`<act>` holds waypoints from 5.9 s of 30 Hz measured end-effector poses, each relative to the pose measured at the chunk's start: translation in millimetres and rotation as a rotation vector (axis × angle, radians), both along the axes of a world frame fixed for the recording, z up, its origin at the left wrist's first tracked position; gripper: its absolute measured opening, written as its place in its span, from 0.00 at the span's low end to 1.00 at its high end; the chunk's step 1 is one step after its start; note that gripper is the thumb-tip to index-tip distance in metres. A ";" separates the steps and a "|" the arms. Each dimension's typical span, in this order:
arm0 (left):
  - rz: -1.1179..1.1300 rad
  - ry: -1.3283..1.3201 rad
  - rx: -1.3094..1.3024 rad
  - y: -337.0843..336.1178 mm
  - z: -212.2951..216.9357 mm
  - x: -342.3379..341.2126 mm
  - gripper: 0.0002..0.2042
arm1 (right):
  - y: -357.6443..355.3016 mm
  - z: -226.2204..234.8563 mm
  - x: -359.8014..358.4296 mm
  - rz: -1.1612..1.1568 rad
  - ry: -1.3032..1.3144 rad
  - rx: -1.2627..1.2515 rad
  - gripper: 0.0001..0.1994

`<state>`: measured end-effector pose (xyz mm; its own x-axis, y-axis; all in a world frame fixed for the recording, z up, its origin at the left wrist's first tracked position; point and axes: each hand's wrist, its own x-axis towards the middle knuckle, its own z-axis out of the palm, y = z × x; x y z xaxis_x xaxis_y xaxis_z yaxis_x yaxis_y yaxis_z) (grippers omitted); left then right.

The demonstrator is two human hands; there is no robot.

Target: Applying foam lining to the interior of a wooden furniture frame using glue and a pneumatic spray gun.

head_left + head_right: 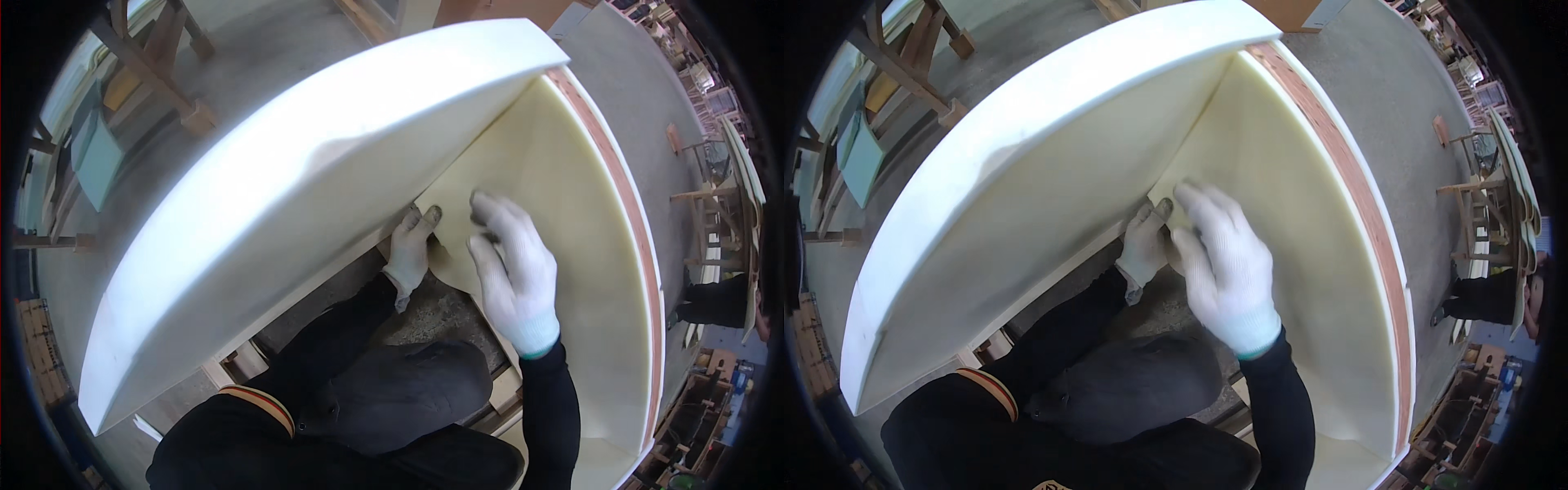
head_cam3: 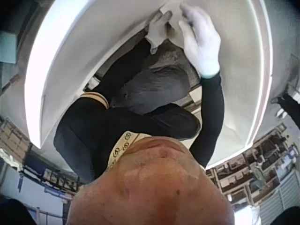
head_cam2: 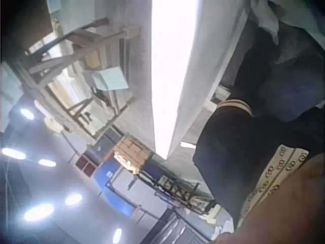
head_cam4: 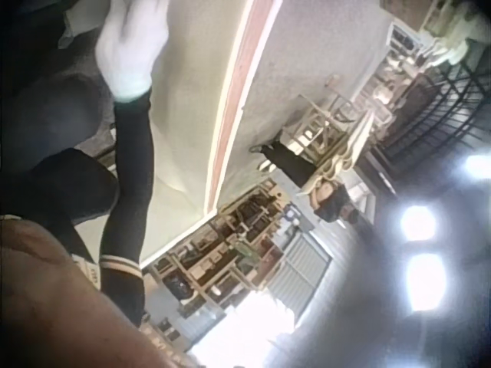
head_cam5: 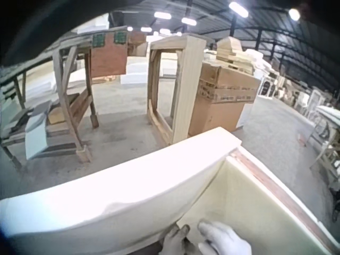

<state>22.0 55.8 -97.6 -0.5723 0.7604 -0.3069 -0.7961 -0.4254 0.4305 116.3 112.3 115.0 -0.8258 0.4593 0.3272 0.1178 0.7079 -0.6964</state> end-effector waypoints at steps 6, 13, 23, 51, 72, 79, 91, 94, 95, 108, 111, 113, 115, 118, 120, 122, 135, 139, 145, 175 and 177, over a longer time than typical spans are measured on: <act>0.015 -0.086 -0.137 18.6 14.5 0.3 0.14 | 15.1 -22.1 -39.8 -0.133 0.065 -0.084 0.22; 0.184 0.109 -0.176 21.4 -7.6 -0.4 0.08 | 17.0 -20.1 -46.3 -0.154 -0.042 -0.257 0.24; -0.347 -0.415 -0.264 -54.4 -39.4 26.9 0.23 | 20.7 -10.2 -38.0 -0.174 -0.111 -0.296 0.20; -0.295 -0.261 -0.202 5.1 -50.8 27.0 0.14 | 41.2 -117.8 -25.5 -0.038 -0.469 0.172 0.17; -0.107 -0.283 -0.095 -17.9 11.7 17.8 0.14 | 32.4 -103.9 -35.9 -0.195 -0.220 0.041 0.15; -0.095 -0.171 -0.056 -19.7 -42.3 15.1 0.15 | 22.6 -138.1 -15.9 -0.150 -0.587 0.474 0.18; 0.047 0.186 -0.616 2.4 -29.7 10.4 0.16 | 29.5 -161.5 -7.7 -0.161 -0.549 0.680 0.18; 0.111 0.093 -0.493 1.9 -48.5 10.4 0.15 | 22.9 -159.3 -11.9 -0.138 -0.587 0.676 0.17; 0.075 0.067 -0.479 7.5 -32.7 11.8 0.14 | 25.7 -154.0 -7.8 -0.150 -0.618 0.665 0.16; 0.204 -0.195 -0.368 39.9 30.2 1.6 0.12 | 25.8 -131.4 -12.1 -0.205 -0.387 0.506 0.14; 0.169 -0.242 -0.298 46.3 36.8 -2.0 0.09 | 29.5 -137.2 -7.7 -0.229 -0.300 0.420 0.14; 0.115 -0.296 -0.188 50.1 33.1 -4.2 0.08 | 24.6 -133.2 -12.8 -0.257 -0.234 0.333 0.14; 0.037 -0.378 -0.023 52.4 29.3 -7.8 0.09 | 21.6 -121.9 -20.6 -0.256 -0.234 0.320 0.14; -0.033 -0.370 0.048 55.5 23.0 -17.7 0.13 | 21.3 -107.7 -30.5 -0.219 -0.285 0.340 0.14; -0.065 -0.347 0.147 60.4 18.2 -18.8 0.14 | 23.8 -106.0 -34.1 -0.219 -0.261 0.255 0.14; -0.075 -0.330 0.217 64.5 25.0 -16.4 0.14 | 30.1 -106.7 -36.1 -0.230 -0.227 0.198 0.13; 0.218 0.059 -0.523 13.9 -12.9 18.7 0.10 | 15.9 -108.6 -22.6 -0.207 -0.416 0.345 0.17; 0.266 -0.059 -0.485 31.9 2.9 6.7 0.09 | 19.8 -132.0 -17.9 -0.299 -0.471 0.420 0.18; 0.228 -0.140 -0.467 45.9 5.7 2.3 0.12 | 32.3 -153.9 -24.1 -0.265 -0.536 0.418 0.19; 0.101 -0.248 -0.390 48.8 9.7 -10.5 0.10 | 27.9 -102.8 15.1 -0.236 -0.307 0.031 0.10; 0.076 -0.279 -0.439 55.7 8.4 -15.0 0.10 | 24.4 -100.0 20.2 -0.213 -0.313 0.075 0.10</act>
